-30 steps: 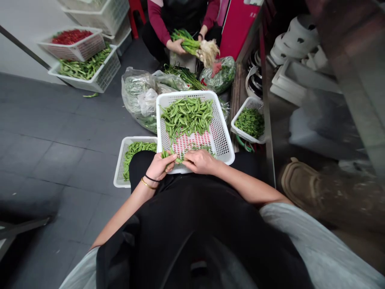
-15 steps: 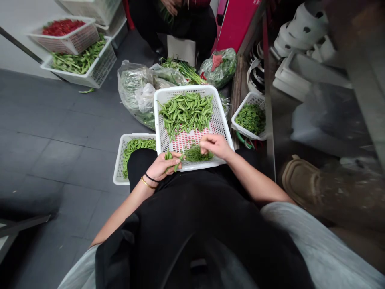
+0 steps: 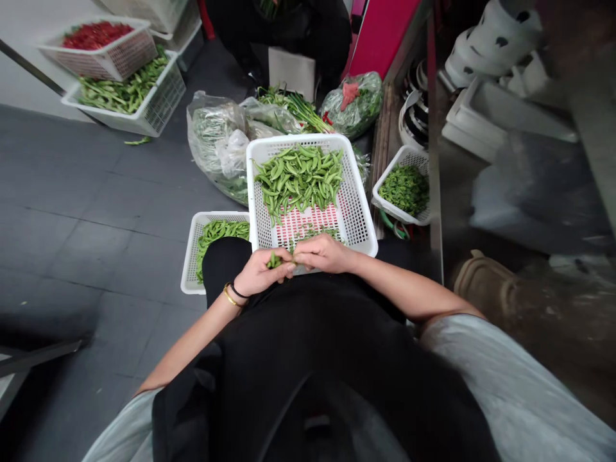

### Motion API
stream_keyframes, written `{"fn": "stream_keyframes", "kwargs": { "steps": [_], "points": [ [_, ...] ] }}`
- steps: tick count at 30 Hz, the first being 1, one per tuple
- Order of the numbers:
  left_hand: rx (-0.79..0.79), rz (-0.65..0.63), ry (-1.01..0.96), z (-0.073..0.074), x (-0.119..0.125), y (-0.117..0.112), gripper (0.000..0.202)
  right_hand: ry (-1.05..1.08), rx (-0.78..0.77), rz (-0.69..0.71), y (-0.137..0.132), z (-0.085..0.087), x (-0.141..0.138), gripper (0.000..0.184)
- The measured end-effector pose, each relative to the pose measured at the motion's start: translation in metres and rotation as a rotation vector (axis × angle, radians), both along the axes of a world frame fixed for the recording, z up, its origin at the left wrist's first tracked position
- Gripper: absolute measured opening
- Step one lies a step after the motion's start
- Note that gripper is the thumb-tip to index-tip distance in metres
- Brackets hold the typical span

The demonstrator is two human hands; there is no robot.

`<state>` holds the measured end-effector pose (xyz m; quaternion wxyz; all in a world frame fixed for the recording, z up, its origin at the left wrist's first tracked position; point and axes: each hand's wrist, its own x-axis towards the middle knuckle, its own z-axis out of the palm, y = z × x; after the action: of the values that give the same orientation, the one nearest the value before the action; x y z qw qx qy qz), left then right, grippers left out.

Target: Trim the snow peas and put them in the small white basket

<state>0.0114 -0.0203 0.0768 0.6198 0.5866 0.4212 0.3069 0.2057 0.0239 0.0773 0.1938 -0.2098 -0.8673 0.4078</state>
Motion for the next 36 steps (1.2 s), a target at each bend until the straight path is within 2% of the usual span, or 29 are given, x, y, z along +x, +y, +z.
{"fn": "stream_keyframes", "kwargs": {
  "steps": [2, 3, 5, 6, 8, 13, 15, 16, 19, 21, 23, 26, 28, 30, 33, 36],
  "points": [
    [0.113, 0.238, -0.033, -0.002, 0.001, -0.001, 0.022, 0.081, -0.149, -0.16, -0.004, -0.002, -0.006, 0.033],
    [0.148, 0.38, -0.052, -0.005, 0.002, -0.001, 0.022, 0.094, -0.149, -0.237, -0.006, -0.004, -0.009, 0.033],
    [0.156, 0.595, -0.089, -0.01, 0.002, 0.002, 0.024, 0.074, -0.047, -0.33, -0.009, -0.008, -0.015, 0.031],
    [0.136, 0.639, -0.1, -0.013, 0.001, 0.005, 0.024, 0.051, 0.011, -0.346, -0.008, -0.01, -0.017, 0.031],
    [0.05, 0.578, -0.115, -0.017, -0.002, 0.01, 0.024, 0.003, 0.07, -0.318, -0.002, -0.011, -0.018, 0.031],
    [-0.254, 0.138, -0.24, -0.02, -0.017, 0.016, 0.031, -0.081, 0.052, 0.036, 0.026, -0.006, -0.018, 0.032],
    [-0.281, 0.114, -0.3, -0.023, -0.017, 0.016, 0.03, -0.074, 0.078, 0.051, 0.03, -0.006, -0.025, 0.034],
    [-0.278, 0.168, -0.347, -0.024, -0.015, 0.016, 0.03, -0.07, 0.108, 0.0, 0.03, -0.007, -0.029, 0.035],
    [-0.265, 0.478, -0.527, -0.026, -0.002, 0.022, 0.028, -0.099, 0.228, -0.23, 0.025, -0.015, -0.041, 0.036],
    [-0.266, 0.659, -0.589, -0.027, 0.002, 0.029, 0.029, -0.143, 0.258, -0.299, 0.023, -0.022, -0.04, 0.036],
    [-0.263, 0.798, -0.601, -0.028, -0.002, 0.037, 0.03, -0.215, 0.221, -0.241, 0.028, -0.029, -0.029, 0.037],
    [-0.3, 0.898, -0.606, -0.029, -0.017, 0.045, 0.03, -0.519, 0.082, -0.009, 0.052, -0.041, -0.004, 0.028],
    [-0.385, 0.85, -0.626, -0.029, -0.027, 0.046, 0.029, -0.827, 0.054, 0.052, 0.075, -0.053, 0.005, 0.023],
    [-0.466, 0.739, -0.651, -0.029, -0.032, 0.045, 0.026, -0.979, 0.181, -0.057, 0.098, -0.067, 0.002, 0.028],
    [-0.522, 0.562, -0.687, -0.028, -0.03, 0.04, 0.027, -1.022, 0.329, -0.177, 0.122, -0.09, -0.018, 0.033],
    [-0.545, 0.447, -0.703, -0.028, -0.024, 0.034, 0.023, -1.032, 0.309, -0.148, 0.133, -0.104, -0.032, 0.034]
  ]
}}
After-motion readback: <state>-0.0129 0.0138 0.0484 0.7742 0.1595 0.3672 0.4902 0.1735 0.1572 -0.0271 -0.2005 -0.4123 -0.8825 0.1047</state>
